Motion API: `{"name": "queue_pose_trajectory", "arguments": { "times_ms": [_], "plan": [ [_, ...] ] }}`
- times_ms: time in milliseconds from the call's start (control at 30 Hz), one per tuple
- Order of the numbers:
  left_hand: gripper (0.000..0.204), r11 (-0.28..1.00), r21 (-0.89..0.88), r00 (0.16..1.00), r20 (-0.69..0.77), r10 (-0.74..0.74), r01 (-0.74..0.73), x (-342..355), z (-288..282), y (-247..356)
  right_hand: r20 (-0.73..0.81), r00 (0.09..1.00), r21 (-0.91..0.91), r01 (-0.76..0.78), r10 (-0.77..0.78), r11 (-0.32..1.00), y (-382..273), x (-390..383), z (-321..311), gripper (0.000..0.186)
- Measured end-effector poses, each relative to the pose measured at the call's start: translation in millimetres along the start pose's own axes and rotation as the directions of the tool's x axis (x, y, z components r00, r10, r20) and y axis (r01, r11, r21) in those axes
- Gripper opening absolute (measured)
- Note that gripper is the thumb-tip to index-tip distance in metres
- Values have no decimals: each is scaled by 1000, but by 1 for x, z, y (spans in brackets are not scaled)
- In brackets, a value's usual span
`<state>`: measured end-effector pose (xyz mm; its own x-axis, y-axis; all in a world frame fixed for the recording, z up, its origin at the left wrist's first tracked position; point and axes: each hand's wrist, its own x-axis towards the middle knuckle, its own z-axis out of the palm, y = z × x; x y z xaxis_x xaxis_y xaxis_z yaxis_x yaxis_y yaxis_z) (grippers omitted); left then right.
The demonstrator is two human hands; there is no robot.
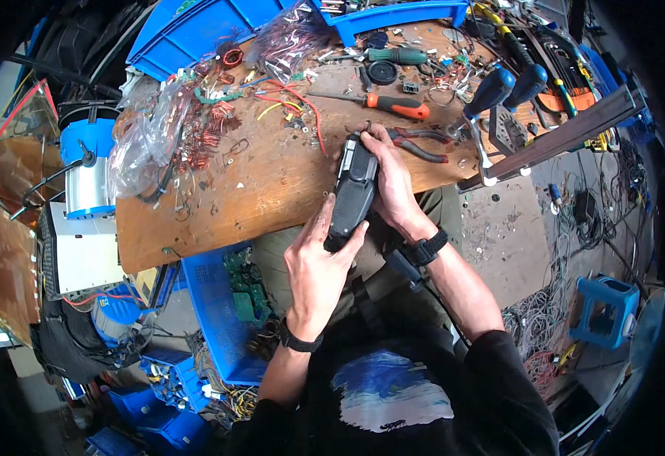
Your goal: The person disassembles a black electronic device using pliers and a screwdriver. They remove the outer casing to reveal the internal circuit board and components, then reassemble the device.
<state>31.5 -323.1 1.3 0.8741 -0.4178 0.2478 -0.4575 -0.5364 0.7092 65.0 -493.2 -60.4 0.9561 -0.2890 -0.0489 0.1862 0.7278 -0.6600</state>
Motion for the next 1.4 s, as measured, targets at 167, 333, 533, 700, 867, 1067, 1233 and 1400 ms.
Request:
{"name": "queue_pose_trajectory", "arguments": {
  "times_ms": [167, 333, 533, 700, 867, 1067, 1233, 1400],
  "plan": [
    [56, 999, 19, 999, -32, 33, -33, 10, 15, -3, 1, 1000, 58, 2, -2, 998, 3, 2, 0, 24],
    [56, 999, 33, 1000, -15, 20, -19, 19, 18, -2, -3, 999, 150, -42, 42, 988, 2, 0, -3, 24],
    [55, 993, -82, 995, -22, -92, 90, 18, 21, -3, 0, 999, 213, -46, 47, 976, -2, -1, 0, 29],
    [53, 997, 11, 997, 11, -71, 71, 23, 23, -2, 42, 997, 304, -70, 60, 950, -8, -2, -2, 28],
    [52, 986, -100, 990, 51, -130, 134, 26, 26, -4, 29, 998, 323, -57, 50, 945, -6, -1, -3, 23],
    [52, 996, -14, 994, 71, -83, 85, 25, 25, -3, 12, 998, 320, -56, 55, 946, -1, 1, -4, 17],
    [53, 983, -10, 963, 203, -179, 185, 21, 15, -2, -15, 997, 274, -68, 75, 959, -2, 0, -2, 18],
    [52, 920, -224, 929, 264, -260, 321, 28, 4, 7, -24, 993, 267, -106, 117, 958, -12, -1, 7, 17]
  ]
}}
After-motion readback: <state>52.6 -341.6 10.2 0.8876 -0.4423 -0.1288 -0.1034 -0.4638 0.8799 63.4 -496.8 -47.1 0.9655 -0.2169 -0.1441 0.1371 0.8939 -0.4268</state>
